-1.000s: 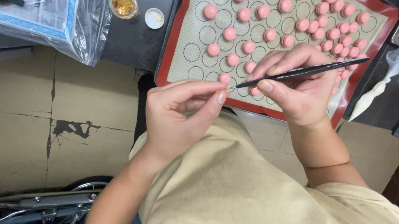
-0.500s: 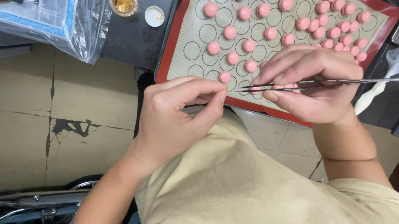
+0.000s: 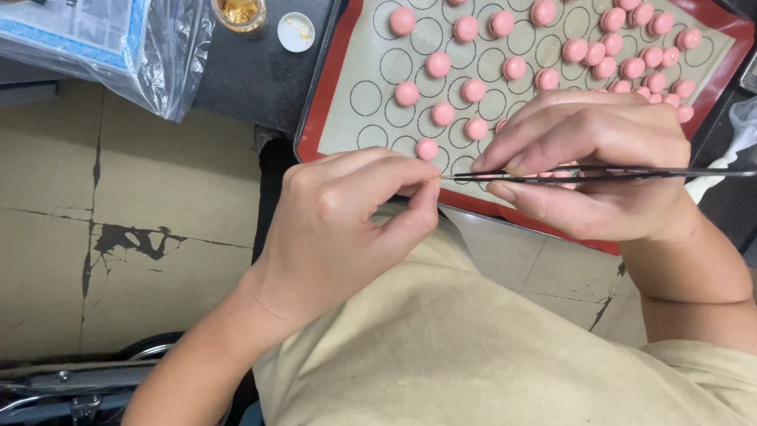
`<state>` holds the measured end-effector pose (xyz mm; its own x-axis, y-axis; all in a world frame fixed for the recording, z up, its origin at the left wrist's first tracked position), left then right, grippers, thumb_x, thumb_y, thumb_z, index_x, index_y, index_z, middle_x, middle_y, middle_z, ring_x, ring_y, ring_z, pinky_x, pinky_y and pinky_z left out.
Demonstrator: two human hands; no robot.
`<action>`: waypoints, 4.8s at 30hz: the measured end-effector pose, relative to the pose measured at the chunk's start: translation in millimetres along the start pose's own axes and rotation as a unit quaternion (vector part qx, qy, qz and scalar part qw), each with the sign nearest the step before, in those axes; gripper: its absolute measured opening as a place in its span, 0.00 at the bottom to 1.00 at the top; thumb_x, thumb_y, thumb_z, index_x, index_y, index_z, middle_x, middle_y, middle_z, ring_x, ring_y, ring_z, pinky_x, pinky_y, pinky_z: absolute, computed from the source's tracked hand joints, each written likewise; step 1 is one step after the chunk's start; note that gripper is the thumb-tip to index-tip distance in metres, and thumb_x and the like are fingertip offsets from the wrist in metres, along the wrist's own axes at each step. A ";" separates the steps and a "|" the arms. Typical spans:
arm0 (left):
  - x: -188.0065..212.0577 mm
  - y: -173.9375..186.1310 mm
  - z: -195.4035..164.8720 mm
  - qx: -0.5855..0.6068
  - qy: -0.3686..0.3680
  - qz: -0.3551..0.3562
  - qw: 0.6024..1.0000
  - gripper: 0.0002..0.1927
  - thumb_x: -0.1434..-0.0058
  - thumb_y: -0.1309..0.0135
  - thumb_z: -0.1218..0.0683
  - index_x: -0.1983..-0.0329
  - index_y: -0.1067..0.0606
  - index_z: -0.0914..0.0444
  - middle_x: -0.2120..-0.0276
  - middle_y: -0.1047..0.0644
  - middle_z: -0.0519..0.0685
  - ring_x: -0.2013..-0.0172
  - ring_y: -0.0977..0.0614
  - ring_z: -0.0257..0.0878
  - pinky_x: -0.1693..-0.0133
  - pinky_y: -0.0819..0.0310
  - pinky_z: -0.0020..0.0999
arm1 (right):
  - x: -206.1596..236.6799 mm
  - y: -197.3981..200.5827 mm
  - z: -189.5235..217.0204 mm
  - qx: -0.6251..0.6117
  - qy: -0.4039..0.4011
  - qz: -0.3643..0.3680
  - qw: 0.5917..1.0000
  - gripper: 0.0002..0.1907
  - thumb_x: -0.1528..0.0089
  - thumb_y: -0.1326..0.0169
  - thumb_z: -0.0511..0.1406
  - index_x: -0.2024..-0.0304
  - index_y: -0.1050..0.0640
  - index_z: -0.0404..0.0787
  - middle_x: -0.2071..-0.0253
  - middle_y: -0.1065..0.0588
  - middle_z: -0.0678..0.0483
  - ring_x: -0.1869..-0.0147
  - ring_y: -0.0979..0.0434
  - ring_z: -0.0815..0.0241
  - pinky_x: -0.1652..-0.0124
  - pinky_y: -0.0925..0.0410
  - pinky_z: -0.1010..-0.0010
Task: The person places small gold flakes onto pink macaron shells arranged on a silicone mat. They first use their fingers, then retrieve tweezers from a drawer and continue placing the flakes precisely on each shell.
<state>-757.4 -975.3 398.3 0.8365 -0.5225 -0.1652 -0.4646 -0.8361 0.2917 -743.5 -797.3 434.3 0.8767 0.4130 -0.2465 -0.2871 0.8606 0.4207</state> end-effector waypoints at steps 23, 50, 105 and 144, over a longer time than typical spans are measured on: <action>-0.3 1.1 1.2 0.003 0.000 -0.003 1.000 0.07 0.41 0.37 0.63 0.60 0.21 0.66 0.67 0.18 0.51 0.67 0.14 0.40 0.65 0.20 0.29 | 0.1 1.1 -2.8 -0.006 0.013 0.010 1.000 0.11 0.43 0.36 0.24 0.66 0.28 0.33 0.63 0.21 0.41 0.58 0.16 0.51 0.60 0.24 0.68; 16.2 -29.0 46.0 0.340 0.201 -0.009 0.919 0.07 0.35 0.41 0.63 0.56 0.20 0.72 0.61 0.17 0.50 0.61 0.16 0.28 0.58 0.19 0.22 | 46.6 2.0 -44.2 -0.141 -0.021 -0.192 0.971 0.14 0.36 0.39 0.27 0.56 0.32 0.38 0.64 0.22 0.43 0.62 0.18 0.55 0.58 0.23 0.66; 8.4 -16.7 34.0 0.167 0.128 -0.019 0.977 0.06 0.38 0.40 0.63 0.58 0.20 0.71 0.63 0.16 0.51 0.63 0.12 0.33 0.59 0.15 0.25 | 74.4 -12.3 -128.9 -0.084 -0.356 -0.129 0.922 0.02 0.36 0.41 0.27 0.63 0.21 0.31 0.75 0.27 0.59 0.77 0.35 0.75 0.77 0.44 0.81; 19.4 -9.3 42.9 0.129 0.154 -0.023 0.979 0.05 0.39 0.40 0.63 0.61 0.19 0.69 0.67 0.16 0.49 0.65 0.12 0.33 0.61 0.17 0.24 | 7.1 14.8 -242.9 0.260 -0.271 -0.056 0.925 0.05 0.38 0.40 0.32 0.65 0.19 0.33 0.77 0.25 0.47 0.75 0.24 0.57 0.69 0.31 0.66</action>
<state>-749.2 -984.8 351.9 0.8875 -0.4418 0.1312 -0.4497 -0.8925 0.0364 -835.2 -709.3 226.7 0.9949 -0.0006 0.1005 -0.0821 0.5714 0.8165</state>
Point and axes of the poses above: each hand's wrist, its own x-axis away from the middle knuckle, its own y-axis out of the back of the hand, z = x × y, the point moved 7 cm from there along -x, towards the middle knuckle
